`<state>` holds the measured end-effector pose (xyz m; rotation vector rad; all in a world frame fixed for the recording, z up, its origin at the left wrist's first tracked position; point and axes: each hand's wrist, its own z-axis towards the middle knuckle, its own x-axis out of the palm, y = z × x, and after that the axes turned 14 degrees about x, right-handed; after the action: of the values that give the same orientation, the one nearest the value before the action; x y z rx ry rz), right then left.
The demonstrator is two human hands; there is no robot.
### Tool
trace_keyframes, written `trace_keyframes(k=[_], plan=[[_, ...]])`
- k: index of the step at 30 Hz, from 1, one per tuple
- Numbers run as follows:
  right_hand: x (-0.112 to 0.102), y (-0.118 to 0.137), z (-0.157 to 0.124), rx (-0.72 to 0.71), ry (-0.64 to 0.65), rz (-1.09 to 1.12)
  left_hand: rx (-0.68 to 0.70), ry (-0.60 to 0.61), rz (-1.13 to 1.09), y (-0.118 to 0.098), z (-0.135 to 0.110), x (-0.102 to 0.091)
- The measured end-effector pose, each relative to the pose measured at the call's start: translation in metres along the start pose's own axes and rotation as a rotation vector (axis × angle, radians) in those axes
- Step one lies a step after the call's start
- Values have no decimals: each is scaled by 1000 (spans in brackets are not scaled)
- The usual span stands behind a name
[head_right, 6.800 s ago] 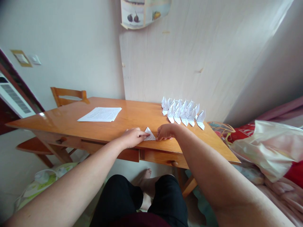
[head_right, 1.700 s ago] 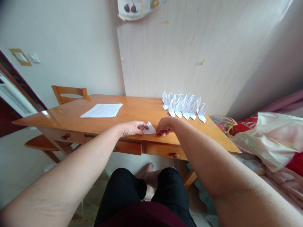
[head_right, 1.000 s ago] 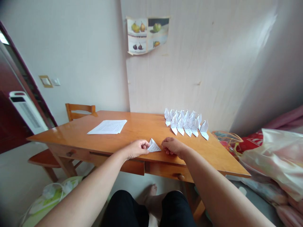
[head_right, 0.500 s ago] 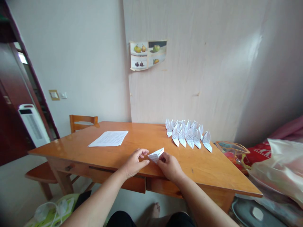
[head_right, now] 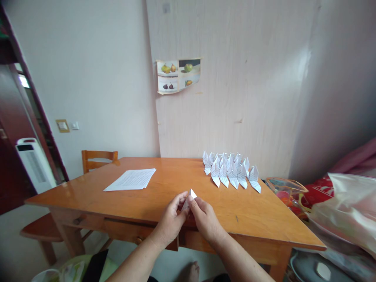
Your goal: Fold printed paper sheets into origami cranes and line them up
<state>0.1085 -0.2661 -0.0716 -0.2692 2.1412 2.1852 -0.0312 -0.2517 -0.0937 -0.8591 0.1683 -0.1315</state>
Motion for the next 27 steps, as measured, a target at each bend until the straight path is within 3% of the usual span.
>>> trace_keyframes(k=[6, 10, 15, 19, 27], plan=[[-10, -9, 8, 194, -83, 84, -34, -124, -56, 8, 1, -6], [-15, -5, 8, 226, -94, 77, 2, -125, -8, 5, 4, -7], [-24, -3, 14, 138, -116, -48, 266, 59, 470, -2, 3, -12], [-39, -16, 14, 27, -253, -282, 453, 270, 750, 1, -6, -16], [-41, -22, -21, -266, -206, -708, 373, 377, 806, 3, -15, -17]])
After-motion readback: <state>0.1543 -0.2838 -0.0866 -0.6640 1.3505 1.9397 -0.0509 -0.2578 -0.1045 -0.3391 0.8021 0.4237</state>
